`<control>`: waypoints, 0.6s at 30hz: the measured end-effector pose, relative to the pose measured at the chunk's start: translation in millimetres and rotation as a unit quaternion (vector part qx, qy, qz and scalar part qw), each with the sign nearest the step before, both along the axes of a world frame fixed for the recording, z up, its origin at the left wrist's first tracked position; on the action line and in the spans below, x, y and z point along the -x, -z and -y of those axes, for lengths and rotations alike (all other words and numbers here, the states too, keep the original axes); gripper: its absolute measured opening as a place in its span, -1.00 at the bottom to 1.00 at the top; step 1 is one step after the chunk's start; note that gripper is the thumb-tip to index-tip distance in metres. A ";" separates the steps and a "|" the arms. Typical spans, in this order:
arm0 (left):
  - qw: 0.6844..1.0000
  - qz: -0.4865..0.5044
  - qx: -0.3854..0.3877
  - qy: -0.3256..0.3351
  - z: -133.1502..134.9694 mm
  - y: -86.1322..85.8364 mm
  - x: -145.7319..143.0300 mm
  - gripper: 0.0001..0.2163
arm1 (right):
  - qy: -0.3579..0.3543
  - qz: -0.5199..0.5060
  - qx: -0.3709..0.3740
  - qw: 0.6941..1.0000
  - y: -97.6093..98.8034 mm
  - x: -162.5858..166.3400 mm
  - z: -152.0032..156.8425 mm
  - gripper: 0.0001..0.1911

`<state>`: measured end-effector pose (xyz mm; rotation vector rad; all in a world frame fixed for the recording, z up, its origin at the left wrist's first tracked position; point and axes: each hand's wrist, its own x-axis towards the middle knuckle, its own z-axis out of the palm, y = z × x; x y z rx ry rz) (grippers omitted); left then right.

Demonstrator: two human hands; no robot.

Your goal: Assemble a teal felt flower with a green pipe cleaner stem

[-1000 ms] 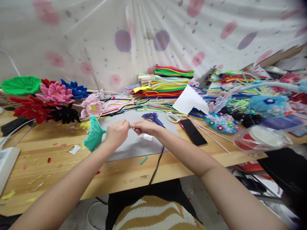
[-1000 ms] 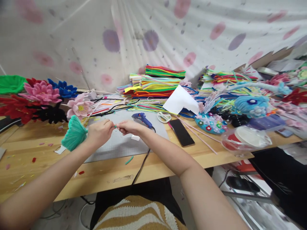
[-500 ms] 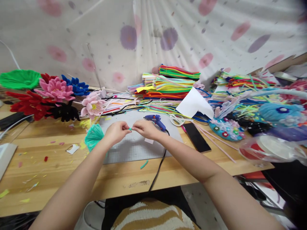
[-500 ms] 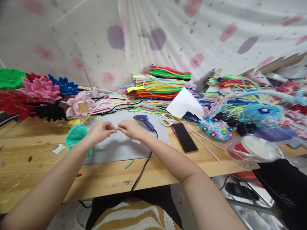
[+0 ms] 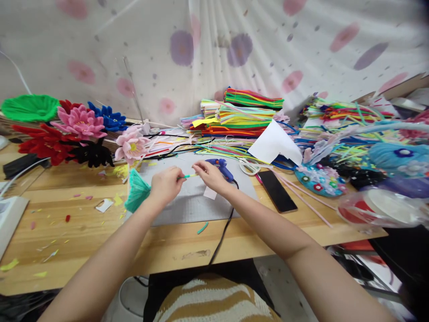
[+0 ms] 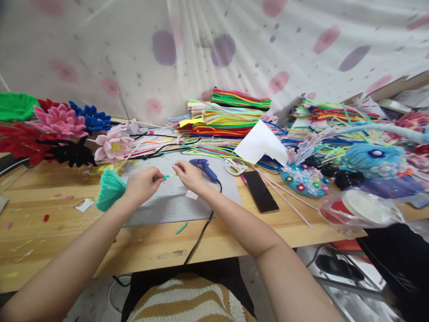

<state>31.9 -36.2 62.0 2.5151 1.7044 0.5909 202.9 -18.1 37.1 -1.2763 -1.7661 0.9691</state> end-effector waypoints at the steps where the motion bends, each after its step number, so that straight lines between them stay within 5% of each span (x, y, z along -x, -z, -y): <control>1: 0.999 0.028 0.035 -0.019 -1.5 -1.4 0.7 -0.90 | 0.015 0.050 -0.094 0.994 -0.9 -1.8 3.8 -0.79; 5: 0.983 0.104 0.140 -0.064 -5.7 -5.3 0.9 -0.85 | -0.031 0.187 -0.272 0.943 -1.6 -5.9 13.1 -0.74; 18: 0.981 0.107 0.146 -0.064 -4.3 -11.4 -1.6 -0.86 | -0.027 0.254 -0.362 0.897 4.1 2.0 3.4 -0.77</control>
